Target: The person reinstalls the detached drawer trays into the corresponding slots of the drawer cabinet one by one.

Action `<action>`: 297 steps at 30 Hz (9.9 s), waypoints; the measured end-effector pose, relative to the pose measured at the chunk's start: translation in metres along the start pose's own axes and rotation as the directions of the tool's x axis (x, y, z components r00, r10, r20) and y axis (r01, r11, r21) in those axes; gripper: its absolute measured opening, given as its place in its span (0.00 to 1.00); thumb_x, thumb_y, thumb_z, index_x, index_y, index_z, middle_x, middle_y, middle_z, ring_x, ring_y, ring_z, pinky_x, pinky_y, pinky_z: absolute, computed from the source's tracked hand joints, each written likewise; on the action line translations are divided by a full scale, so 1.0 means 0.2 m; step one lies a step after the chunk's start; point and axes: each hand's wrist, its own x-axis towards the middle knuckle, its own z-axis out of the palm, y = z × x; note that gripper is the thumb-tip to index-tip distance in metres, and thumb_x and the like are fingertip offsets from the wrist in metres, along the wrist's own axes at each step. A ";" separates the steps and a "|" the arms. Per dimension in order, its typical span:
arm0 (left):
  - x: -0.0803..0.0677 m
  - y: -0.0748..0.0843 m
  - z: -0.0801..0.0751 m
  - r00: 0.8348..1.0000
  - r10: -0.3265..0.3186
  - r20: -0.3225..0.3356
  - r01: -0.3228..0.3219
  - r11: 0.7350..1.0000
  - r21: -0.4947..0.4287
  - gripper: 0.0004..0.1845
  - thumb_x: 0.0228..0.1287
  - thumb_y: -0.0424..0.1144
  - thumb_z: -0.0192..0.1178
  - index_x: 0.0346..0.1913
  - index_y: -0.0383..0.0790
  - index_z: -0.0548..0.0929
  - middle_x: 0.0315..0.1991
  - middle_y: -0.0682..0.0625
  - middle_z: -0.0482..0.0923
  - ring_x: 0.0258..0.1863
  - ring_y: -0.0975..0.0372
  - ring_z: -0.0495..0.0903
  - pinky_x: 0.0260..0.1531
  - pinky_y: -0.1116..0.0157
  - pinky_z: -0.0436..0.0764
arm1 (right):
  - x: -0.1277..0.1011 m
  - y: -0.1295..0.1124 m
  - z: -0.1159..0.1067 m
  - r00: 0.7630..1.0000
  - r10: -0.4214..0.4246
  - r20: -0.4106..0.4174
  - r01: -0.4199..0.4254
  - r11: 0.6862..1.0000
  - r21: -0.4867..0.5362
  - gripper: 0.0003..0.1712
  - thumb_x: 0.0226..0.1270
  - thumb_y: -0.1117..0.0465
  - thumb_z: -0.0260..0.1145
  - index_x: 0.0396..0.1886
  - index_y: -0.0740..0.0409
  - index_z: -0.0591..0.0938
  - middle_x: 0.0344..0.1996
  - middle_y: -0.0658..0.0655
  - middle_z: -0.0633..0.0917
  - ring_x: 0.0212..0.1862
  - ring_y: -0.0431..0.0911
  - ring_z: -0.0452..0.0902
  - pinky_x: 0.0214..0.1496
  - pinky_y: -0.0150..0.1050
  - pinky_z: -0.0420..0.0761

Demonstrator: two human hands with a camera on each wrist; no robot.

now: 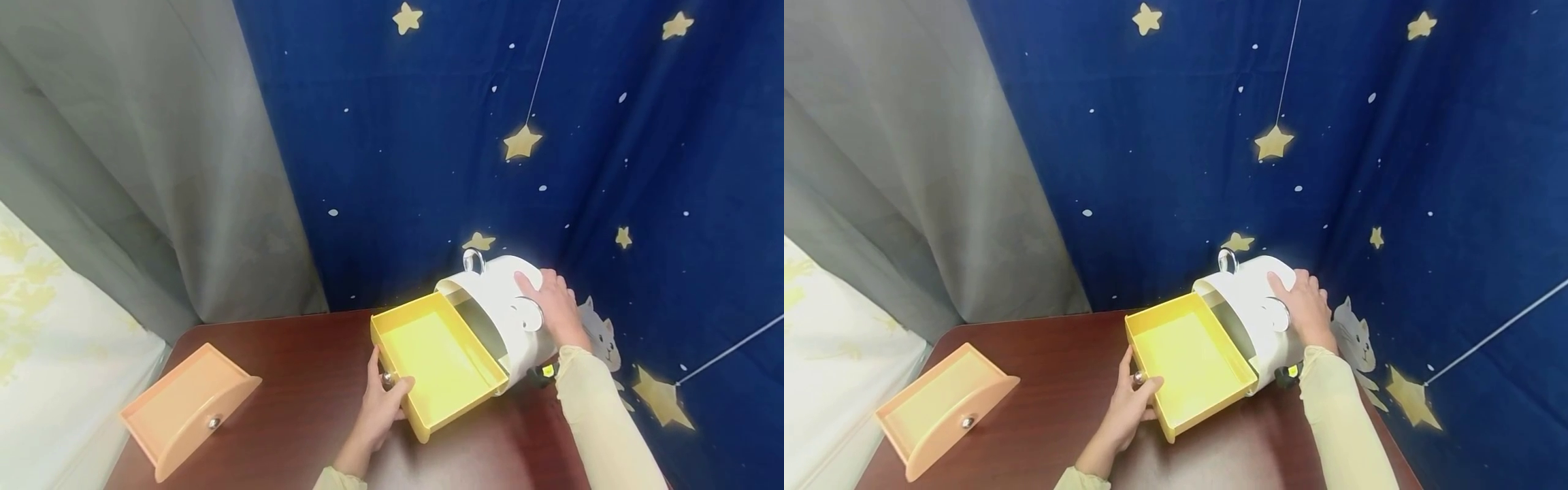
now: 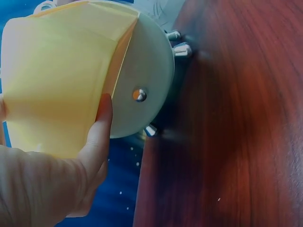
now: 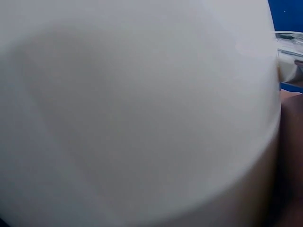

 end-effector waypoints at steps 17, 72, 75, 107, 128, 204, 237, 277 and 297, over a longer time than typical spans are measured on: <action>0.01 -0.01 0.03 1.000 0.004 -0.030 -0.004 1.000 -0.001 0.55 0.64 0.46 0.66 0.82 0.61 0.36 0.72 0.26 0.56 0.52 0.49 0.85 0.39 0.48 0.89 | 0.00 0.00 0.01 1.000 0.000 -0.001 0.000 1.000 0.005 0.61 0.67 0.18 0.38 0.80 0.62 0.51 0.72 0.73 0.62 0.67 0.68 0.58 0.69 0.73 0.62; 0.09 0.02 0.14 0.990 0.114 0.083 -0.124 0.983 0.135 0.61 0.58 0.54 0.73 0.82 0.67 0.37 0.80 0.36 0.50 0.69 0.48 0.73 0.67 0.45 0.76 | 0.00 -0.02 0.00 1.000 0.007 -0.019 -0.007 1.000 -0.004 0.60 0.68 0.19 0.38 0.79 0.63 0.53 0.70 0.73 0.63 0.65 0.68 0.59 0.69 0.73 0.63; 0.10 0.03 0.13 0.986 0.165 0.035 -0.168 0.951 0.258 0.62 0.54 0.58 0.74 0.83 0.61 0.40 0.83 0.41 0.43 0.78 0.45 0.60 0.72 0.38 0.66 | 0.01 -0.02 -0.01 1.000 0.007 -0.026 -0.008 1.000 -0.007 0.60 0.68 0.19 0.38 0.79 0.64 0.54 0.70 0.73 0.64 0.64 0.68 0.59 0.69 0.72 0.63; 0.13 0.02 0.15 0.953 0.263 0.151 -0.301 0.885 0.355 0.81 0.32 0.56 0.86 0.83 0.51 0.37 0.85 0.50 0.33 0.83 0.51 0.44 0.78 0.40 0.56 | -0.03 -0.01 -0.01 1.000 0.003 -0.009 -0.004 1.000 -0.003 0.60 0.69 0.19 0.38 0.80 0.63 0.52 0.72 0.74 0.62 0.66 0.69 0.57 0.70 0.74 0.61; 0.15 0.03 0.23 0.953 0.273 0.133 -0.303 0.884 0.356 0.78 0.35 0.56 0.86 0.83 0.48 0.39 0.85 0.48 0.35 0.83 0.50 0.47 0.77 0.45 0.62 | -0.04 -0.01 0.00 1.000 0.001 0.008 -0.001 1.000 0.006 0.60 0.68 0.19 0.39 0.80 0.62 0.51 0.72 0.73 0.61 0.67 0.69 0.56 0.69 0.74 0.61; 0.35 0.03 0.41 0.947 0.262 0.185 -0.316 0.858 0.405 0.68 0.46 0.58 0.80 0.83 0.50 0.45 0.84 0.44 0.44 0.82 0.47 0.51 0.77 0.43 0.60 | -0.04 -0.03 0.05 0.997 -0.021 -0.071 0.019 0.999 -0.033 0.59 0.68 0.19 0.39 0.78 0.62 0.57 0.74 0.72 0.65 0.70 0.70 0.63 0.69 0.73 0.64; 0.24 -0.03 0.13 0.946 0.324 0.011 -0.303 0.872 0.384 0.48 0.62 0.52 0.71 0.80 0.47 0.58 0.75 0.42 0.65 0.72 0.45 0.70 0.66 0.45 0.77 | -0.04 -0.04 0.07 0.996 0.008 -0.093 -0.010 1.000 -0.024 0.58 0.68 0.18 0.39 0.77 0.61 0.59 0.70 0.72 0.68 0.65 0.69 0.66 0.67 0.72 0.66; -0.09 -0.23 -1.25 0.605 0.113 -0.788 0.335 0.862 0.381 0.38 0.77 0.63 0.40 0.52 0.27 0.80 0.53 0.27 0.81 0.62 0.31 0.69 0.67 0.37 0.60 | -0.06 -0.02 0.07 0.994 -0.007 -0.111 0.006 1.000 -0.013 0.56 0.70 0.21 0.40 0.77 0.62 0.60 0.69 0.72 0.69 0.64 0.68 0.65 0.66 0.71 0.66; -0.13 -0.29 -1.41 0.606 0.024 -0.795 0.416 0.842 0.343 0.44 0.76 0.65 0.32 0.18 0.45 0.89 0.09 0.58 0.80 0.13 0.68 0.78 0.58 0.42 0.65 | -0.05 -0.02 0.08 0.993 -0.003 -0.116 0.002 1.000 -0.012 0.56 0.70 0.20 0.40 0.77 0.61 0.59 0.69 0.71 0.69 0.63 0.68 0.66 0.63 0.72 0.67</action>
